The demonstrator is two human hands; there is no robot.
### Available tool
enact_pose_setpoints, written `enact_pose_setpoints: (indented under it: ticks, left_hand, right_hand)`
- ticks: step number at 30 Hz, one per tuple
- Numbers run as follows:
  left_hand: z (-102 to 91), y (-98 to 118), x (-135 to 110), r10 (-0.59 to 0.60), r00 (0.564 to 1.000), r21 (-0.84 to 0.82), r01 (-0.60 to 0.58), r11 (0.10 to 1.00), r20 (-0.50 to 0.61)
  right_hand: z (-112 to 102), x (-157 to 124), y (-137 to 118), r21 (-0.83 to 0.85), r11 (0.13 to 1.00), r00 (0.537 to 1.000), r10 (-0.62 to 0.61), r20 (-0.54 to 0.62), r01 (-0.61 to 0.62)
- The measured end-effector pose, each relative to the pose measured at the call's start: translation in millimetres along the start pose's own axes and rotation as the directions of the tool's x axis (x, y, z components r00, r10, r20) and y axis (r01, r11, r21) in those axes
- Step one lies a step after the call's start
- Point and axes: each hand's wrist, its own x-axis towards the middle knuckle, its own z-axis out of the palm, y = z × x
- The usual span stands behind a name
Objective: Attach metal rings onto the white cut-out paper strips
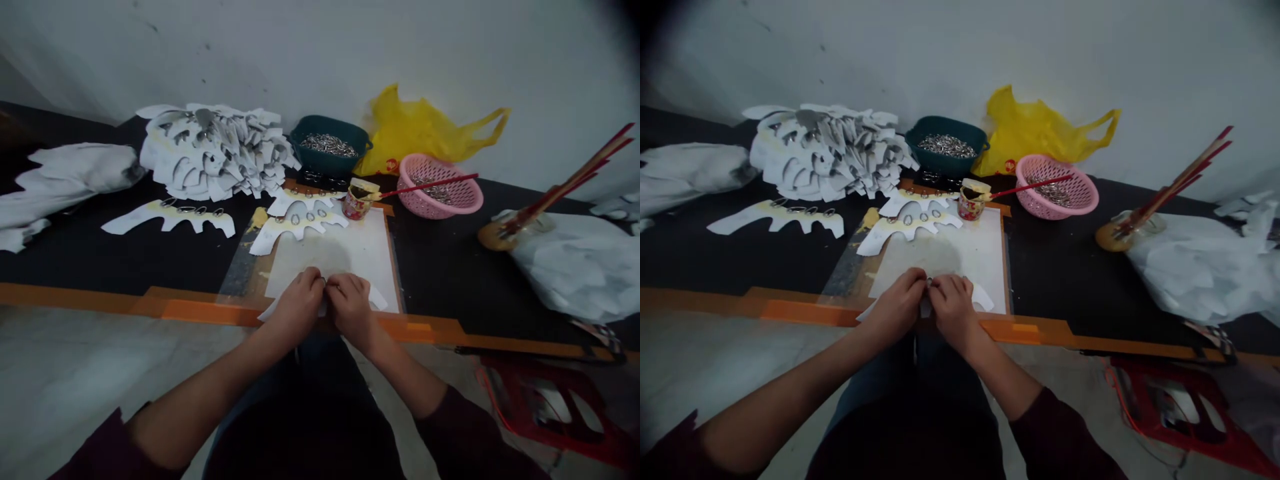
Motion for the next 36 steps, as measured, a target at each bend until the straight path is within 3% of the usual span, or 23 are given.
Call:
enact_pose_setpoints:
  ticks: [8,15,22,25,30,36]
  left_hand:
    - [-7.4,-10.5,0.8,0.148,0.98,0.11,-0.163,0.98,0.134]
    - [-16.5,-10.6,1.6,0.306,0.923,0.231,-0.358,0.905,0.233]
    - [-22.7,-16.8,-1.2,0.355,0.897,0.204,-0.412,0.888,0.264]
    - [-19.2,-19.6,-1.2,0.345,0.917,0.14,-0.375,0.916,0.199]
    - [-12.7,-15.6,4.7,0.207,0.977,0.022,-0.209,0.978,0.057]
    - [-5.0,-11.0,5.4,0.11,0.994,0.036,-0.11,0.993,0.002]
  right_hand:
    - [-3.6,10.9,18.4,0.113,0.987,0.982,-0.132,0.133,0.117]
    - [0.4,7.4,26.4,-0.005,0.959,0.956,-0.281,0.08,0.282]
    - [-6.9,10.2,25.5,-0.052,0.962,0.961,-0.262,0.082,0.267]
    - [-8.7,9.8,30.2,-0.032,0.958,0.956,-0.281,0.081,0.284]
    - [-8.9,2.6,38.1,0.0,0.954,0.951,-0.299,0.076,0.3]
    - [-10.8,-4.7,35.5,-0.001,0.965,0.961,-0.262,0.083,0.263]
